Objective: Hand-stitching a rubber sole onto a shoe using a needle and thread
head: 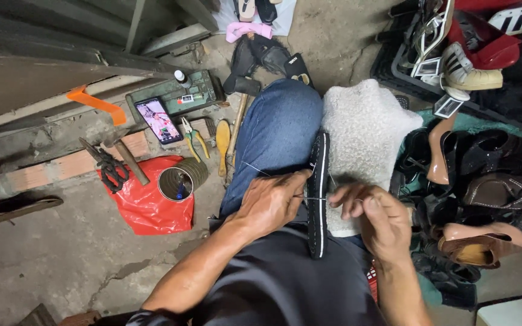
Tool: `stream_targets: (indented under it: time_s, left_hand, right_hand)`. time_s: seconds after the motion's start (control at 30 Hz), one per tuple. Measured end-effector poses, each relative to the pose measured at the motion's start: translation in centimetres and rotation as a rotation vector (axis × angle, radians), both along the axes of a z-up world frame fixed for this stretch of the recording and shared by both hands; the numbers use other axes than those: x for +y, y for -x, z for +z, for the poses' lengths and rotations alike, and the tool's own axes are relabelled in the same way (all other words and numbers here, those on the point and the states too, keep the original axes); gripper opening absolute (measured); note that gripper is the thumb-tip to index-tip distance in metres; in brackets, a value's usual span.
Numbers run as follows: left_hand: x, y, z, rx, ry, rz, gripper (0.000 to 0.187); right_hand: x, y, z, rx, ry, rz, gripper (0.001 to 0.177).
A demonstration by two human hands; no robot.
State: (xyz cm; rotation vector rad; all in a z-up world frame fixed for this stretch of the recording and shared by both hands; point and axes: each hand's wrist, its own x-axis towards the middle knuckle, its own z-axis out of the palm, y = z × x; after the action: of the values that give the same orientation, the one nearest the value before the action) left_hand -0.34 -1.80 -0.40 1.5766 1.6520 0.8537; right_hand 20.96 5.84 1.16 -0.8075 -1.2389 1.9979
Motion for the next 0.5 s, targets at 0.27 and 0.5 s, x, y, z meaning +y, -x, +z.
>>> stream_targets:
  time_s: [0.27,0.5]
  left_hand:
    - [0.1,-0.3,-0.3,-0.017,0.007,-0.007,0.047]
    - [0.3,-0.4,0.2,0.003,-0.011,-0.013,0.044]
  right_hand:
    - [-2.9,-3.0,-1.8,-0.195,0.155,-0.071,0.027]
    - [-4.5,-4.4,-1.6,-0.531,0.059,0.053,0.029]
